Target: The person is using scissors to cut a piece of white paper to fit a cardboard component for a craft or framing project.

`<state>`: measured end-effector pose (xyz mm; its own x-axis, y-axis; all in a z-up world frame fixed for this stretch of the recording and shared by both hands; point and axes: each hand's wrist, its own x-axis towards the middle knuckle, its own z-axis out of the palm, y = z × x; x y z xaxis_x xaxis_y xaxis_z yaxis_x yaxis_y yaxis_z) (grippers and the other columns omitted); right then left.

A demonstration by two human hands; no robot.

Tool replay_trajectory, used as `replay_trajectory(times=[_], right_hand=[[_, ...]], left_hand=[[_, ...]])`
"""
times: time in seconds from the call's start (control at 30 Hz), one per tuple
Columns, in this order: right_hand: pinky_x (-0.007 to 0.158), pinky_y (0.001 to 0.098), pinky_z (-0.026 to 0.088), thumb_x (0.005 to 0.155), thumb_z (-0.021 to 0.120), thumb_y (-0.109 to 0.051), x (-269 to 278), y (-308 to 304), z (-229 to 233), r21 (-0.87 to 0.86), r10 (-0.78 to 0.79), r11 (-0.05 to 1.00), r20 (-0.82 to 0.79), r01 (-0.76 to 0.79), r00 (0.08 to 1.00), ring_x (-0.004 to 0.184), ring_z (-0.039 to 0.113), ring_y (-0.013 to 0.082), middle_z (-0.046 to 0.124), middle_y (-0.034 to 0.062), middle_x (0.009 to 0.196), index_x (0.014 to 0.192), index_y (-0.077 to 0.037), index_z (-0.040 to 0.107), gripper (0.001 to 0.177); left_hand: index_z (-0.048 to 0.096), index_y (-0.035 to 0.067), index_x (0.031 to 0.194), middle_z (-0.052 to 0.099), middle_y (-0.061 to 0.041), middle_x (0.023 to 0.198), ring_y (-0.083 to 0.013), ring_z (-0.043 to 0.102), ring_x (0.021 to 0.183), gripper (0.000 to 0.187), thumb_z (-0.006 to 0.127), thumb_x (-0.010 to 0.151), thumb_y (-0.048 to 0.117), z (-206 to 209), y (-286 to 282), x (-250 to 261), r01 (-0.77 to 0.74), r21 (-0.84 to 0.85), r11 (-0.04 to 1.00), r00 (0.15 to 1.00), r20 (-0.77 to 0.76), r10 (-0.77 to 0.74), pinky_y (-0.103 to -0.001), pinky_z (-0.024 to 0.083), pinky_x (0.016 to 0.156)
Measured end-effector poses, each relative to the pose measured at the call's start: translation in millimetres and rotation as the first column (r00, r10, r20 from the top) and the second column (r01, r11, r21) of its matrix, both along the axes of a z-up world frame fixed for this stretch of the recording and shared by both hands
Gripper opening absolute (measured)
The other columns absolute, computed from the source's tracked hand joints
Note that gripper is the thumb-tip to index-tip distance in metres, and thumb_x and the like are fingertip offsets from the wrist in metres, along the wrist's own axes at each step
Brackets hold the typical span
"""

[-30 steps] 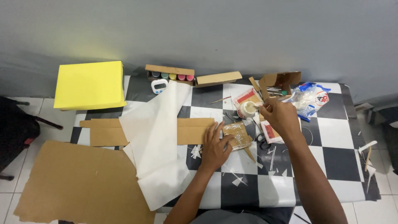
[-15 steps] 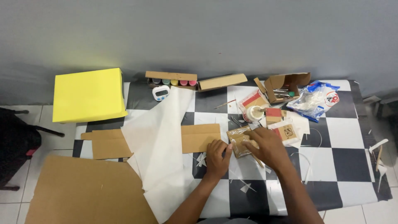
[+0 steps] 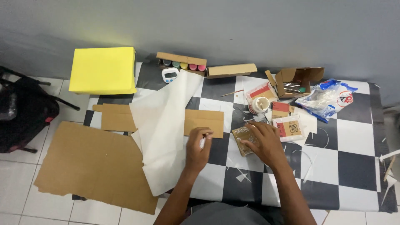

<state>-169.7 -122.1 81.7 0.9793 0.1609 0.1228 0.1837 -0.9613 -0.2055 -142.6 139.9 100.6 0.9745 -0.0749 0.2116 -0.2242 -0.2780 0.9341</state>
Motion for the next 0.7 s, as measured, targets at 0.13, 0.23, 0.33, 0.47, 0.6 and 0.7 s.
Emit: replay_trajectory(times=[0.13,0.23,0.33,0.47,0.6,0.7], right_hand=[[0.1,0.043,0.042,0.086,0.075,-0.051,-30,5,-16,0.105,-0.038,0.994,0.148,0.023,0.988,0.124,0.059,0.0206,0.065,-0.0032,0.13,0.128,-0.029,0.066,0.049],[0.096,0.0379,0.042,0.085,0.077,-0.049,-54,22,-17,0.218,-0.066,0.976,0.177,0.027,0.982,0.12,0.061,0.0192,0.068,-0.0039,0.126,0.119,-0.028,0.071,0.04],[0.093,0.0361,0.045,0.085,0.077,-0.047,-76,44,-19,0.359,-0.004,0.933,0.107,-0.034,0.994,0.114,0.065,0.02,0.072,-0.0039,0.119,0.116,-0.028,0.073,0.037],[0.095,0.0435,0.043,0.094,0.072,-0.034,-92,70,-24,0.453,0.197,0.872,0.02,-0.184,0.98,0.12,0.059,0.027,0.064,0.0051,0.135,0.127,-0.017,0.066,0.038],[0.107,0.0416,0.043,0.088,0.077,-0.04,-91,90,-3,0.672,0.132,0.726,-0.339,0.142,0.931,0.13,0.056,0.0239,0.06,0.0056,0.143,0.147,-0.02,0.052,0.067],[0.106,0.0377,0.049,0.078,0.084,-0.033,-76,94,21,0.741,0.1,0.49,-0.572,0.46,0.815,0.125,0.067,0.0194,0.071,0.0025,0.136,0.151,-0.022,0.045,0.083]], left_hand=[[0.065,0.015,0.111,0.062,-0.008,0.118,-0.0329,0.058,0.112,0.014,0.059,0.1,0.021,4,71,-15,-0.285,0.513,0.81,0.957,0.206,0.206,-0.049,0.046,0.089],[0.067,0.018,0.116,0.063,-0.004,0.116,-0.0275,0.061,0.111,0.027,0.071,0.096,0.035,0,105,-34,-0.273,0.739,0.616,0.959,0.16,0.232,-0.049,0.048,0.094],[0.067,0.022,0.124,0.062,-0.001,0.119,-0.0246,0.057,0.118,0.053,0.075,0.084,0.056,-29,118,-50,-0.072,0.909,0.41,0.995,0.038,0.091,-0.052,0.042,0.103],[0.069,0.028,0.095,0.062,0.007,0.109,-0.0207,0.055,0.112,0.022,0.078,0.08,0.041,-61,120,-54,-0.106,0.911,0.399,0.994,0.111,0.011,-0.066,0.025,0.111],[0.065,0.019,0.093,0.072,0.008,0.09,-0.0155,0.066,0.086,0.011,0.062,0.098,0.027,-10,99,-39,0.162,0.671,0.723,0.974,0.01,-0.228,-0.049,0.038,0.106],[0.067,0.014,0.091,0.073,0.003,0.083,-0.0204,0.067,0.072,0.013,0.071,0.095,0.025,4,63,-24,0.243,0.518,0.82,0.957,0.009,-0.289,-0.039,0.047,0.073]])
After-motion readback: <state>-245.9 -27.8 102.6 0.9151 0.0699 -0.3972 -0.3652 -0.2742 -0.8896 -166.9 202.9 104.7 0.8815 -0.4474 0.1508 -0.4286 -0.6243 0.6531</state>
